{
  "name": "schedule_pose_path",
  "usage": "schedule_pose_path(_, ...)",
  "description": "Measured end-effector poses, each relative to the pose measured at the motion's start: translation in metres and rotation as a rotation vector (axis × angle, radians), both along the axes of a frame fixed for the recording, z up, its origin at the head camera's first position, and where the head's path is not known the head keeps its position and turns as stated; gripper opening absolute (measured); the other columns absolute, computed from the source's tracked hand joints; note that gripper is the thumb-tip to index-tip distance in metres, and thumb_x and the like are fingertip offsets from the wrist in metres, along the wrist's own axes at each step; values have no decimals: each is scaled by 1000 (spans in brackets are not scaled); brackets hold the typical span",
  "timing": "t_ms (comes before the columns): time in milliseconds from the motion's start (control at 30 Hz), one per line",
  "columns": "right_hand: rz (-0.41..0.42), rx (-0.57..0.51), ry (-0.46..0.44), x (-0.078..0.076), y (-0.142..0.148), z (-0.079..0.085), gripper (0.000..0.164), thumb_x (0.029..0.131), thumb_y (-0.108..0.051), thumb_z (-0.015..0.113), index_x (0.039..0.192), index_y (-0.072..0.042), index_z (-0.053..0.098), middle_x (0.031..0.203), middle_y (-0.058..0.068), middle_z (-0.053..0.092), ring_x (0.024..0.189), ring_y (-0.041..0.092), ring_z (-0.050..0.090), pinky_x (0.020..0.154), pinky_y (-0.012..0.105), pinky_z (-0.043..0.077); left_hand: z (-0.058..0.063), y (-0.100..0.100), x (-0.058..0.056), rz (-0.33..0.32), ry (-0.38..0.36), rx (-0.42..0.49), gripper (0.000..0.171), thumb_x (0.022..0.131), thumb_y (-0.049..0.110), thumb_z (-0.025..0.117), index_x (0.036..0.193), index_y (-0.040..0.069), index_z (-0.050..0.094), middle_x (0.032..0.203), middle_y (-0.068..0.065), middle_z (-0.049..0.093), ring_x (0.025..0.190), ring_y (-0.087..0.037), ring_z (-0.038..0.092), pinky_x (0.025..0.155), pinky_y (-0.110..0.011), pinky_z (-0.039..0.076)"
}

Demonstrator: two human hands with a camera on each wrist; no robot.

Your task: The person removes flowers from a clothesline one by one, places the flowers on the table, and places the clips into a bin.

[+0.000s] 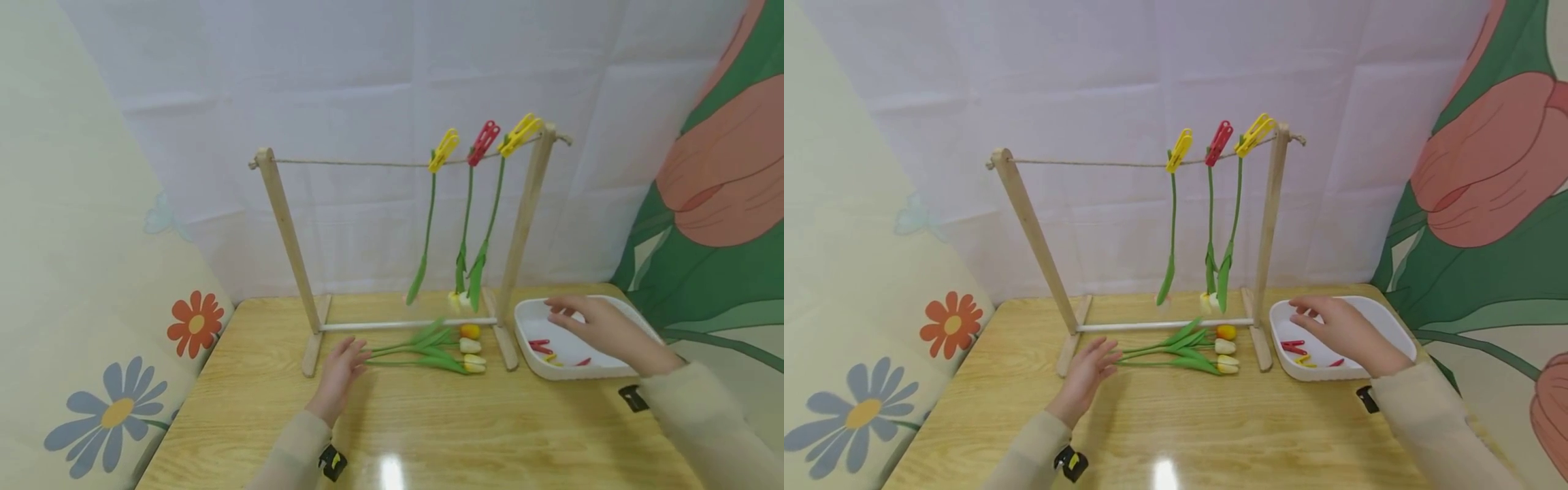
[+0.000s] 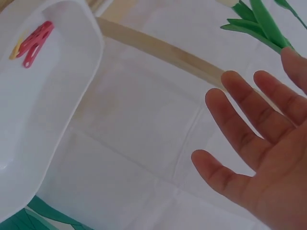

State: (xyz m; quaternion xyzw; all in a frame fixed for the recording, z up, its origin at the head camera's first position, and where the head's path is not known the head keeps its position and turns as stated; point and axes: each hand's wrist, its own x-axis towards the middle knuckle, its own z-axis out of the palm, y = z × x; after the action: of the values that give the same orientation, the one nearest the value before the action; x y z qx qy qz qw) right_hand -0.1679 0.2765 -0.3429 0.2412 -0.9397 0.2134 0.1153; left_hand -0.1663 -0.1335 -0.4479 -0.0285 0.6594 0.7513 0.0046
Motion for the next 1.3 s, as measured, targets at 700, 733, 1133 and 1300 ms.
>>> schedule_pose_path(700,-26,-174,126,11,-33,1,22,92,-4,65,112,7,66,95,13,71,83,27,63,64,35,51,53,26,-10,-38,194,-160,49,104,16,44,144,-9,30,140,-25,46,129,-38,45,109,-49,37)
schedule_pose_path(733,-30,-179,134,12,-34,1,22,92,-4,64,112,6,66,94,12,71,83,27,63,64,35,52,56,27,-11,-39,199,-168,49,104,17,43,144,-8,31,140,-25,46,129,-38,45,109,-48,37)
schedule_pose_path(1133,-26,-240,179,13,-40,0,23,92,-4,65,113,7,65,99,16,70,90,33,64,69,39,55,88,36,-19,-60,307,-218,46,104,13,43,143,-8,34,140,-25,47,131,-36,43,110,-46,36)
schedule_pose_path(1300,-4,-246,201,13,-44,1,22,92,-4,64,111,7,66,98,16,71,88,31,65,69,39,55,100,41,-22,-69,338,-250,45,103,13,44,143,-6,36,140,-22,48,132,-34,42,113,-44,33)
